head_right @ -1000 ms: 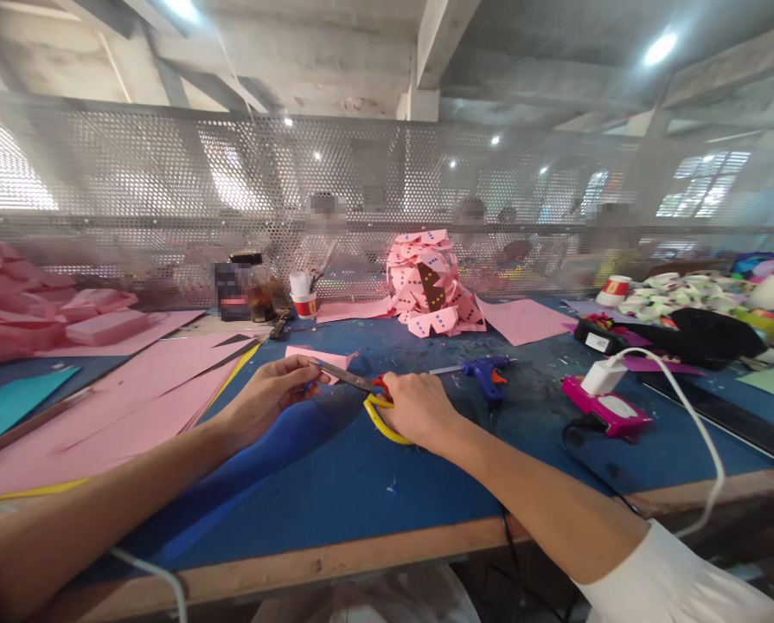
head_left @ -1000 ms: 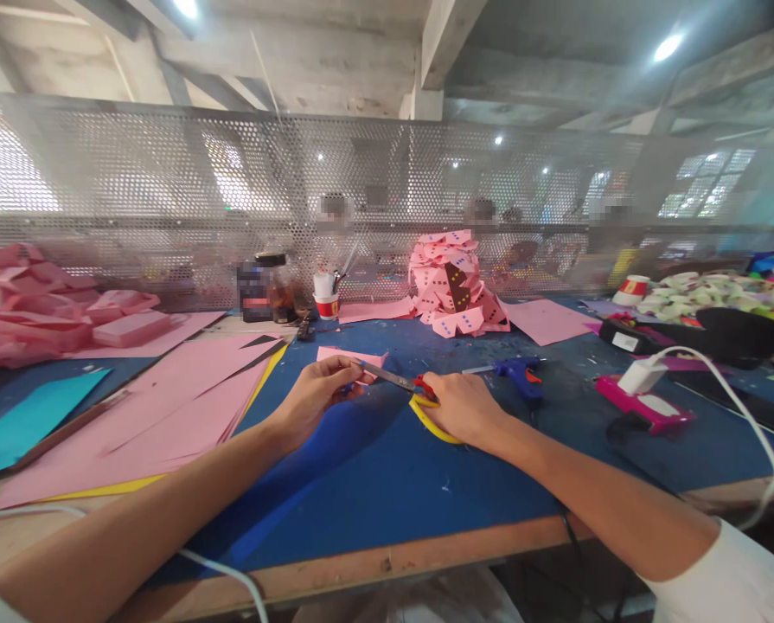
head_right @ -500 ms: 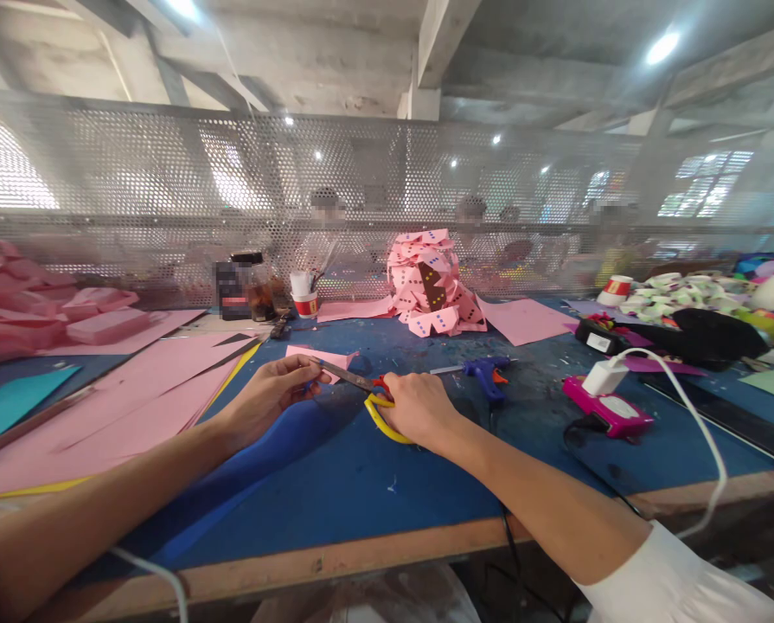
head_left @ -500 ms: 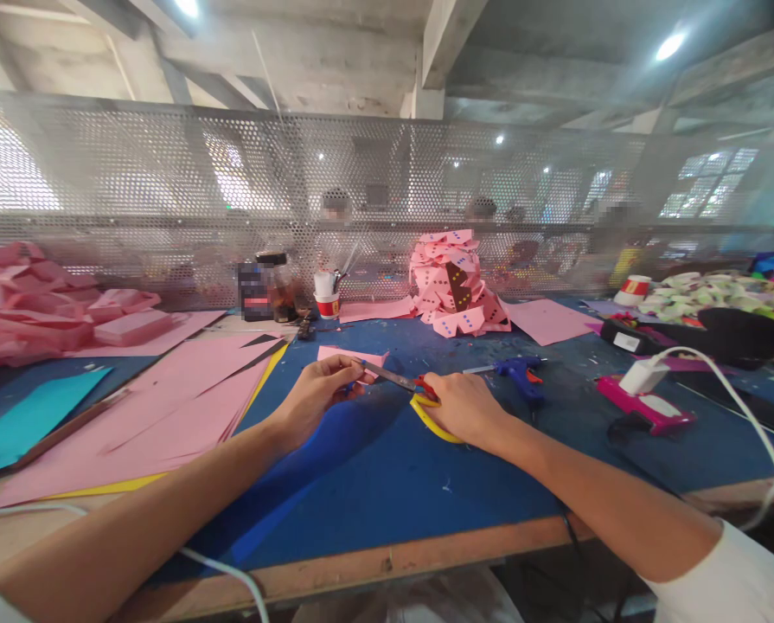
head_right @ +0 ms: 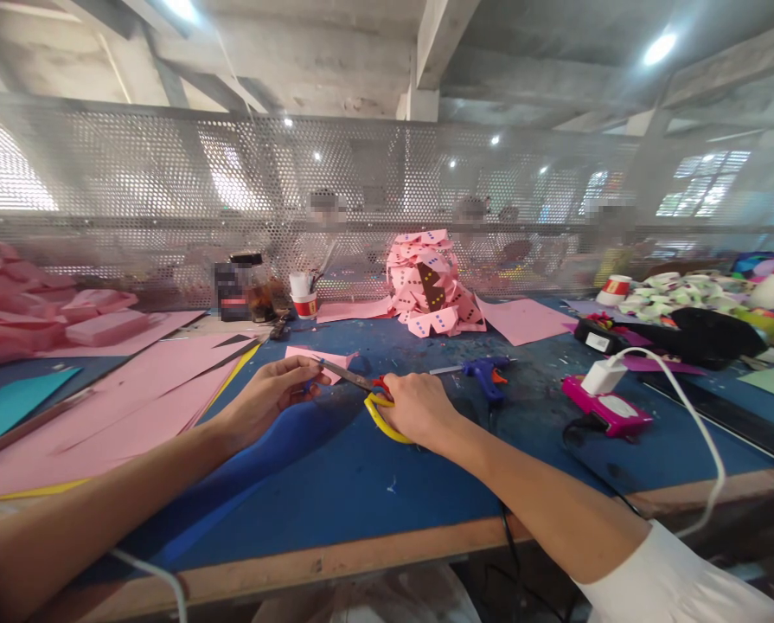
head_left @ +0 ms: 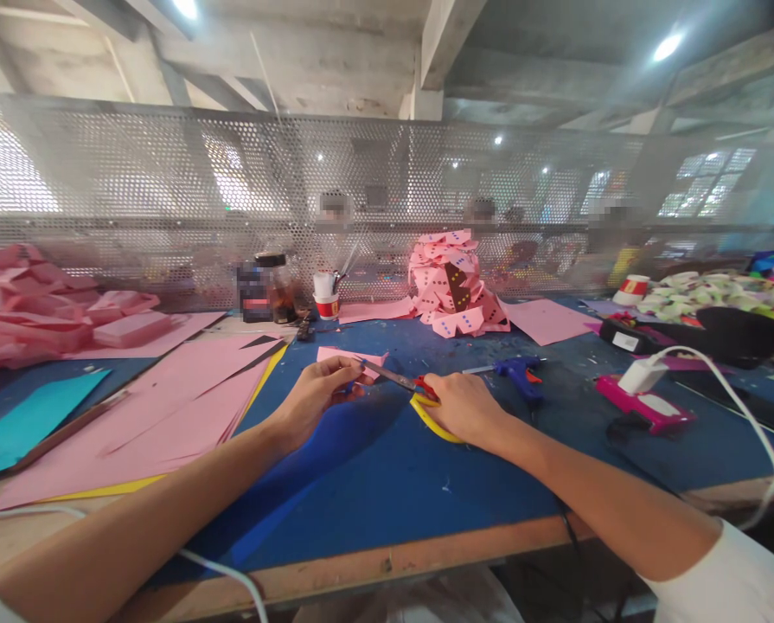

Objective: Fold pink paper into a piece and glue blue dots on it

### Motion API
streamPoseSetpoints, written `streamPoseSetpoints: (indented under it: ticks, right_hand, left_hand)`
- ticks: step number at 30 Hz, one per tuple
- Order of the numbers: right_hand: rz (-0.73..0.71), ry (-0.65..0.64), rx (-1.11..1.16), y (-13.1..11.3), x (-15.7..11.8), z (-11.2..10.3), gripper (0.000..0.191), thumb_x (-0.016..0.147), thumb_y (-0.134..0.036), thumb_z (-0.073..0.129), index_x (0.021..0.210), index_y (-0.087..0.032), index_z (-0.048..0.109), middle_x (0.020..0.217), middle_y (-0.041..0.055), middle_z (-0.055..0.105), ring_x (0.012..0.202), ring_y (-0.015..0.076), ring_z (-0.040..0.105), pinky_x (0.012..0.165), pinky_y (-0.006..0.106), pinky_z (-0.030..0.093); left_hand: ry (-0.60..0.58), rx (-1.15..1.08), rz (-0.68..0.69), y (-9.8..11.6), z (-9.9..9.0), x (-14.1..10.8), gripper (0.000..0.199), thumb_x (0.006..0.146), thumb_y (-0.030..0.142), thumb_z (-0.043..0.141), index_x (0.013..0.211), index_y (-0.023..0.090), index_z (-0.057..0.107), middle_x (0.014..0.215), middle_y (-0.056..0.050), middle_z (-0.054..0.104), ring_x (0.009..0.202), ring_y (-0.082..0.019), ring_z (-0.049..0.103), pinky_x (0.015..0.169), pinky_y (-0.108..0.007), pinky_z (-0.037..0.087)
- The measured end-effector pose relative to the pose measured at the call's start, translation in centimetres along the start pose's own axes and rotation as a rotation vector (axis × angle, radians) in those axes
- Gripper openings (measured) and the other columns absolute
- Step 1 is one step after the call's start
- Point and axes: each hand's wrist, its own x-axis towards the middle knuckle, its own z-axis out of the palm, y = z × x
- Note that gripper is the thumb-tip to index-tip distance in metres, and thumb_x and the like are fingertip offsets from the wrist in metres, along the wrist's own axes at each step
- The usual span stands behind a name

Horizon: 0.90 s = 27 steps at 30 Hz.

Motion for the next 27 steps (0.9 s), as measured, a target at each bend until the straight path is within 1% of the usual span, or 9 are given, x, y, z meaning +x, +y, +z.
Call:
streamPoseSetpoints:
  ticks: [7,12,18,21,27]
  right_hand:
    - [0.015,-0.025,-0.009,-0.06,-0.03,-0.27,0.036,0.094,-0.051,0.047,0.102,-0.022,0.066,0.082,0.0086,0.075,0.079,0.0273,0.073,0.066,0.028,0.044]
    - [0.015,-0.037,-0.006,-0.09,0.01,-0.29,0.036,0.094,-0.051,0.047,0.103,-0.023,0.066,0.085,0.0092,0.076,0.082,0.028,0.073,0.068,0.029,0.045]
    - [0.04,-0.012,0.003,-0.02,0.2,-0.07,0.034,0.094,-0.051,0.046,0.1,-0.022,0.063,0.086,0.009,0.075,0.082,0.0287,0.073,0.067,0.03,0.045]
    - [0.027,0.009,0.037,0.05,0.19,-0.03,0.035,0.095,-0.051,0.044,0.102,-0.02,0.06,0.093,0.0093,0.075,0.084,0.0279,0.073,0.068,0.03,0.045]
    - [-0.002,-0.011,0.038,-0.01,0.01,0.13,0.032,0.097,-0.048,0.042,0.108,-0.021,0.055,0.106,0.0091,0.071,0.088,0.0267,0.071,0.072,0.032,0.045]
  left_hand:
    - [0.008,0.008,-0.004,-0.2,-0.15,0.16,0.024,0.077,0.04,0.077,0.083,0.017,0.071,0.092,-0.007,0.074,0.073,-0.016,0.064,0.071,-0.029,0.049]
    - [0.005,0.02,-0.003,-0.07,-0.06,0.13,0.022,0.079,0.039,0.075,0.081,0.017,0.071,0.092,-0.006,0.074,0.073,-0.015,0.063,0.072,-0.028,0.048]
    - [0.015,0.006,-0.01,-0.05,-0.03,0.15,0.023,0.08,0.039,0.076,0.081,0.017,0.069,0.089,-0.005,0.074,0.073,-0.013,0.062,0.072,-0.026,0.048]
    - [0.03,-0.011,-0.007,-0.11,-0.09,0.07,0.023,0.08,0.038,0.076,0.084,0.017,0.068,0.088,-0.006,0.074,0.073,-0.013,0.062,0.072,-0.026,0.048]
    - [0.026,-0.032,0.007,0.2,0.12,-0.1,0.023,0.079,0.037,0.077,0.084,0.017,0.067,0.089,-0.006,0.074,0.073,-0.013,0.062,0.072,-0.027,0.048]
